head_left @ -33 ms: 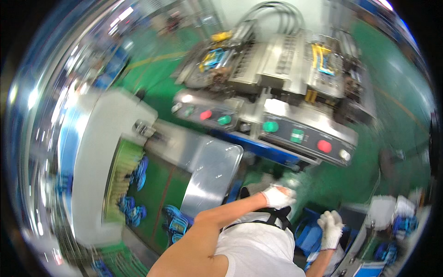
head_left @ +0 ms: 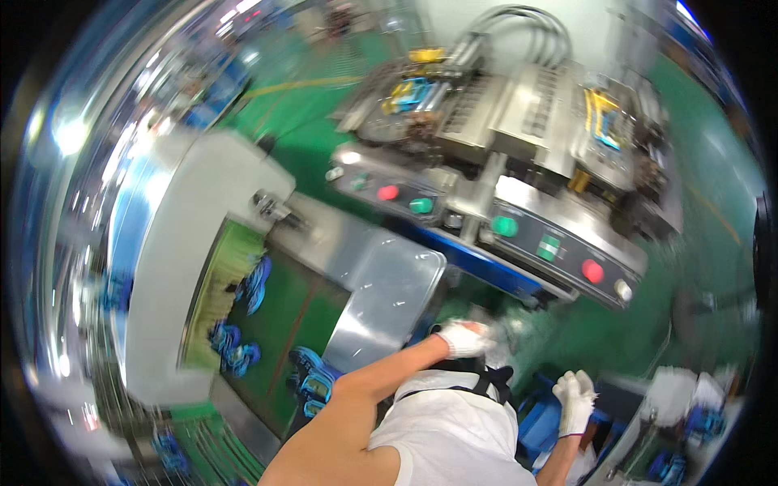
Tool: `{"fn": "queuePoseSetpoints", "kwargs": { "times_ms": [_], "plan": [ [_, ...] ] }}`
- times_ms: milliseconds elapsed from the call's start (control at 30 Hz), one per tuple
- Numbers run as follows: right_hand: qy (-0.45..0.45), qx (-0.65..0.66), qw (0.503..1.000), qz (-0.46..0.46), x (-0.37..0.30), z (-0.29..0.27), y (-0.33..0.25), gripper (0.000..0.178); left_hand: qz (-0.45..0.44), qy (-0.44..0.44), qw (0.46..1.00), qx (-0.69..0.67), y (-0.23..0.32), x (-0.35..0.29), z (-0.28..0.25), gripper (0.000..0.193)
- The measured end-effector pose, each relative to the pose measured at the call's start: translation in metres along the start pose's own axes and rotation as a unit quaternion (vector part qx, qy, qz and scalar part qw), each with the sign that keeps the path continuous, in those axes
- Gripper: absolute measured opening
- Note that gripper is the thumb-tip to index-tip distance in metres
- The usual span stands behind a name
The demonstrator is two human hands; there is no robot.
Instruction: The person places shoes into a pressing machine, operates the machine with buttons, removes the pressed shoes, and transfers shoes to and from a conveyor belt.
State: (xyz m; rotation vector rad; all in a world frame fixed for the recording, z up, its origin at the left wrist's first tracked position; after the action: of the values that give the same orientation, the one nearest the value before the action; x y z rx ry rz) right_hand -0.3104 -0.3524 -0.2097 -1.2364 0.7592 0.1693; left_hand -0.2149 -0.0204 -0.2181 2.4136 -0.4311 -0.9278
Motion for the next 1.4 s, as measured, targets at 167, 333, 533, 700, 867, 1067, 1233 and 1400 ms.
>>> {"fn": "queuePoseSetpoints", "kwargs": {
  "times_ms": [167, 333, 533, 700, 867, 1067, 1233, 1400],
  "plan": [
    [-0.133, -0.244, 0.961, -0.011, 0.096, -0.059, -0.025, 0.062, -0.442, 0.174, 0.878, 0.049, -0.169, -0.224, 0.021, 0.027],
    [-0.146, -0.582, 0.798, -0.057, 0.096, -0.002, -0.121, 0.059, -0.585, 0.508, 0.56, -0.293, -0.252, -0.403, 0.091, 0.031],
    [-0.107, -0.819, 0.563, -0.018, 0.072, 0.034, -0.154, 0.066, -0.577, 0.533, 0.563, -0.256, -0.335, -0.388, 0.068, 0.048],
    [-0.168, -0.878, 0.445, -0.046, 0.111, 0.028, -0.145, 0.068, -0.647, 0.511, 0.563, -0.057, -0.39, -0.329, -0.001, 0.056],
    [-0.233, -0.835, 0.479, -0.134, 0.111, 0.077, -0.122, 0.055, -0.511, 0.667, 0.543, -0.012, -0.372, -0.331, -0.009, 0.032],
    [-0.397, -0.685, 0.58, -0.191, -0.009, 0.232, -0.079, 0.069, -0.362, 0.647, 0.67, -0.041, -0.264, -0.304, -0.026, 0.014],
    [-0.479, -0.622, 0.374, -0.494, -0.1, 0.34, -0.048, 0.081, -0.193, 0.54, 0.815, -0.077, -0.073, -0.209, -0.074, 0.013],
    [-0.526, -0.604, 0.466, -0.376, -0.051, 0.334, -0.058, 0.046, -0.012, 0.549, 0.787, -0.283, 0.02, -0.153, -0.108, 0.014]
  ]
}}
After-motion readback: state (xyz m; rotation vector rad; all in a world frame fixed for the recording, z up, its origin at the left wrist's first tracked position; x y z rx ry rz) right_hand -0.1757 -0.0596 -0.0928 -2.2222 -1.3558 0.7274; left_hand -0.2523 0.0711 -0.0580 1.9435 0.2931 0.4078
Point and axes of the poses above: each hand's wrist, its own x-axis towards the middle knuckle, its own z-axis out of the palm, y = z × x, the point moved 5 cm from there along x, towards the middle knuckle, and after that the axes turned 2 degrees about -x, right-handed, at the moved point
